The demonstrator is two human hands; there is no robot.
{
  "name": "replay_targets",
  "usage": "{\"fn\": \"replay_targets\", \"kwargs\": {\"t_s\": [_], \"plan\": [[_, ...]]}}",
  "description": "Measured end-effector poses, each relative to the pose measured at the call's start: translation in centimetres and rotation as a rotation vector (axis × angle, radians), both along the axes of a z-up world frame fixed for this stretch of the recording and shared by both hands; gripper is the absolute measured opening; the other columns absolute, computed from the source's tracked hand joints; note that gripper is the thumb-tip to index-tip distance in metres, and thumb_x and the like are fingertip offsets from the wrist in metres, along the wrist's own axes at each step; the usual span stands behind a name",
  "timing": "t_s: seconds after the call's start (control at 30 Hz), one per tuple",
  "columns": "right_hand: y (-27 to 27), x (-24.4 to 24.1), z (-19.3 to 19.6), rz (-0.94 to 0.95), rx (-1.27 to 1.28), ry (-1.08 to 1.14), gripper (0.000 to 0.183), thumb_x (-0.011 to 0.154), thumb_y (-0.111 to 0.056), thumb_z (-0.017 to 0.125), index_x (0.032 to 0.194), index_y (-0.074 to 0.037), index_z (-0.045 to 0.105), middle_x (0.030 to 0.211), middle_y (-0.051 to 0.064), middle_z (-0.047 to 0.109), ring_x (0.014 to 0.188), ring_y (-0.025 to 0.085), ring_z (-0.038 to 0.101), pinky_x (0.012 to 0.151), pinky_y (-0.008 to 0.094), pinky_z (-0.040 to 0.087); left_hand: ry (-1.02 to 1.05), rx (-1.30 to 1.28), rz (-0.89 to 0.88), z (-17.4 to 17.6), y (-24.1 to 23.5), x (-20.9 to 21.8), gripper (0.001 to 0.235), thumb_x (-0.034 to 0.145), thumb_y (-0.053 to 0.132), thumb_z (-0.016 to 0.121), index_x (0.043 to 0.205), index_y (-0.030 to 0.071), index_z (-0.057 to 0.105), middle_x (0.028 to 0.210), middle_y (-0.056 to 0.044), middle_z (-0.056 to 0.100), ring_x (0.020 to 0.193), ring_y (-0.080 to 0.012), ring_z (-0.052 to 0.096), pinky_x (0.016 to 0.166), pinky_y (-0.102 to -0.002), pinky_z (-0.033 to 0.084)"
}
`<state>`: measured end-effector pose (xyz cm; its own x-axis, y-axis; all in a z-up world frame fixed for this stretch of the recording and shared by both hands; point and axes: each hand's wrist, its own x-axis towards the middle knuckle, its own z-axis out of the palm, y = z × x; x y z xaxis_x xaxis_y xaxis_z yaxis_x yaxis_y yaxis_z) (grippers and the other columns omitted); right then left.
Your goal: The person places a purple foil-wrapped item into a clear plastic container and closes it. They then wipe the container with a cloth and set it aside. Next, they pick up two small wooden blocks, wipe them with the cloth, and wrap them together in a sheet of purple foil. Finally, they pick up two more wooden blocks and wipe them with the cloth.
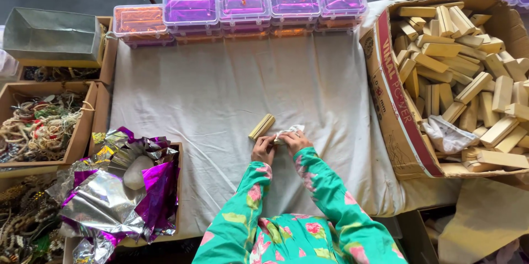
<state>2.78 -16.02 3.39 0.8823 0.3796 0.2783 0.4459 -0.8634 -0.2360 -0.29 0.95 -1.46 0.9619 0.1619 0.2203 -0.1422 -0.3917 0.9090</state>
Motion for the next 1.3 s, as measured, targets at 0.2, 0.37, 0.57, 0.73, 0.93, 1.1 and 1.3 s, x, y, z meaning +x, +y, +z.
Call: {"fn": "replay_targets", "kwargs": {"t_s": [0.2, 0.37, 0.57, 0.73, 0.93, 1.1, 1.3], "plan": [[-3.4, 2.3, -2.0, 0.095, 0.182, 0.094, 0.034, 0.087, -0.008, 0.071, 0.114, -0.030, 0.074, 0.122, -0.011, 0.071, 0.109, 0.026, 0.067, 0.091, 0.040, 0.058, 0.012, -0.019, -0.031, 0.4, 0.2, -0.1, 0.049, 0.078, -0.005, 0.077, 0.121, 0.017, 0.074, 0.108, -0.002, 0.068, 0.086, -0.0161, 0.072, 0.077, -0.030, 0.059], [-11.0, 4.6, -6.6, -0.137, 0.008, 0.062, 0.037, 0.085, -0.007, 0.066, 0.112, -0.030, 0.075, 0.125, -0.008, 0.069, 0.113, 0.026, 0.065, 0.097, 0.040, 0.056, 0.012, -0.011, -0.034, 1.2, 0.2, 0.1, 0.047, 0.077, -0.001, 0.081, 0.120, 0.017, 0.074, 0.107, -0.002, 0.068, 0.083, -0.0169, 0.071, 0.076, -0.030, 0.059], [-9.6, 1.9, 2.3, -0.450, -0.153, -0.191, 0.035, 0.077, -0.023, 0.074, 0.110, -0.032, 0.076, 0.137, -0.008, 0.064, 0.129, 0.035, 0.049, 0.108, 0.054, 0.039, 0.031, -0.010, -0.024, 2.4, 0.1, -0.1, 0.043, 0.079, 0.003, 0.083, 0.118, 0.017, 0.074, 0.105, -0.002, 0.067, 0.081, -0.0166, 0.071, 0.074, -0.031, 0.058], [-5.1, 0.7, -0.2, -0.039, -0.089, -0.224, 0.054, 0.079, -0.032, 0.077, 0.131, -0.024, 0.069, 0.145, 0.003, 0.059, 0.128, 0.031, 0.053, 0.110, 0.055, 0.039, -0.001, 0.051, -0.060, 1.9, 0.4, -0.4, 0.044, 0.078, -0.001, 0.079, 0.118, 0.017, 0.072, 0.106, -0.002, 0.066, 0.083, -0.0179, 0.072, 0.076, -0.032, 0.059], [-3.0, 1.0, -4.1, 0.068, -0.038, 0.123, 0.048, 0.085, -0.039, 0.076, 0.131, -0.027, 0.068, 0.120, -0.003, 0.067, 0.111, 0.026, 0.063, 0.101, 0.048, 0.049, -0.031, 0.294, -0.038, 2.2, 1.5, -1.3, 0.040, 0.077, 0.006, 0.081, 0.113, 0.022, 0.074, 0.110, 0.002, 0.068, 0.095, -0.0219, 0.070, 0.076, -0.035, 0.057], [-2.3, -0.5, 2.3, -0.008, 0.111, 0.082, 0.040, 0.081, -0.032, 0.082, 0.117, -0.024, 0.069, 0.113, 0.002, 0.064, 0.107, 0.029, 0.060, 0.093, 0.043, 0.053, -0.204, 0.298, 0.141, 2.3, 3.0, -1.3, 0.043, 0.090, 0.012, 0.080, 0.130, 0.022, 0.070, 0.129, 0.004, 0.068, 0.114, -0.0212, 0.068, 0.094, -0.034, 0.057], [-3.2, -2.1, 0.8, -0.185, 0.185, 0.146, 0.056, 0.068, -0.017, 0.087, 0.121, -0.025, 0.071, 0.114, 0.003, 0.061, 0.106, 0.028, 0.058, 0.091, 0.042, 0.052, -0.059, 0.450, 0.191, 6.5, 4.5, 0.4, 0.062, 0.077, 0.021, 0.083, 0.136, 0.013, 0.065, 0.136, -0.013, 0.060, 0.113, -0.0295, 0.060, 0.093, -0.047, 0.047]]}}
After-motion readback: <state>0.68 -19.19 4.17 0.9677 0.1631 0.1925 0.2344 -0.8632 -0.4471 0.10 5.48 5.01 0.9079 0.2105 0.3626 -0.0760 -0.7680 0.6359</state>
